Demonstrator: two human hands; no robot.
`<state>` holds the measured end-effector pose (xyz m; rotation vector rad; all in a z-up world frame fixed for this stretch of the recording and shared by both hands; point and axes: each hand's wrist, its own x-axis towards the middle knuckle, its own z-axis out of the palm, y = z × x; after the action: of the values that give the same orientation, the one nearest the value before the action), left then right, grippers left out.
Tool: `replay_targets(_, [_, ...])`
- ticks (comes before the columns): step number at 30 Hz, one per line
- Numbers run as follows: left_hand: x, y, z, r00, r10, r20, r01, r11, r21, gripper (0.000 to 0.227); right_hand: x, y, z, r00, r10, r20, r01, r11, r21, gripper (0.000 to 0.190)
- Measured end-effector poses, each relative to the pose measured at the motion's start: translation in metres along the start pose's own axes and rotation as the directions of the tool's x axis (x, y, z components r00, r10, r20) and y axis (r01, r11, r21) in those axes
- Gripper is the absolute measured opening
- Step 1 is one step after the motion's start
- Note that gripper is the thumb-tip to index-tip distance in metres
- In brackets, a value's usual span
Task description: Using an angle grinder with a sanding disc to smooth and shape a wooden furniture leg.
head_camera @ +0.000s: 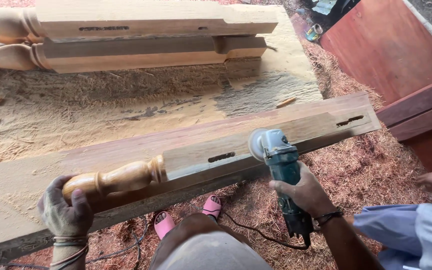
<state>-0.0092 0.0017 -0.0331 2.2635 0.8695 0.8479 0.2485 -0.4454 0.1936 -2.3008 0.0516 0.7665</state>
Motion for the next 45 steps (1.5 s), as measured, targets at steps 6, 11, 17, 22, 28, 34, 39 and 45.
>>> replay_targets(6, [-0.006, -0.008, 0.005, 0.999, -0.038, -0.018, 0.038, 0.999, 0.011, 0.047, 0.026, 0.033, -0.046, 0.994, 0.011, -0.113, -0.013, 1.000, -0.023, 0.067])
replay_targets(11, [-0.007, -0.009, 0.006, 0.999, -0.038, -0.034, 0.038, 0.999, 0.015, 0.048, 0.033, 0.041, -0.061, 0.975, 0.071, -0.210, -0.059, 0.996, 0.064, 0.070])
replay_targets(17, [-0.001, 0.000, 0.005, 0.999, -0.003, -0.050, 0.004, 1.000, 0.026, 0.044, 0.004, -0.007, -0.014, 0.992, 0.068, -0.104, -0.068, 0.998, -0.003, 0.071])
replay_targets(22, [0.007, 0.017, -0.003, 0.999, -0.006, -0.045, 0.008, 0.999, 0.039, 0.044, -0.020, -0.052, 0.046, 0.998, 0.041, 0.051, -0.038, 0.997, -0.060, 0.078])
replay_targets(28, [0.013, 0.028, -0.008, 0.999, 0.005, -0.040, -0.005, 1.000, 0.008, 0.049, -0.036, -0.079, 0.090, 0.983, 0.007, 0.185, 0.037, 0.972, -0.231, 0.091])
replay_targets(34, [0.016, 0.035, -0.013, 0.999, 0.035, -0.042, -0.035, 0.999, -0.005, 0.051, -0.034, -0.075, 0.081, 0.983, 0.056, 0.172, -0.024, 0.983, -0.180, 0.091])
replay_targets(39, [0.017, 0.036, -0.013, 0.999, 0.024, -0.041, -0.024, 1.000, -0.010, 0.050, -0.027, -0.042, 0.063, 0.997, 0.040, 0.074, -0.030, 0.992, -0.122, 0.084])
replay_targets(45, [0.017, 0.032, -0.012, 0.999, 0.028, -0.020, -0.028, 1.000, -0.010, 0.050, -0.041, -0.060, 0.094, 0.998, 0.041, 0.045, -0.034, 0.990, -0.139, 0.083])
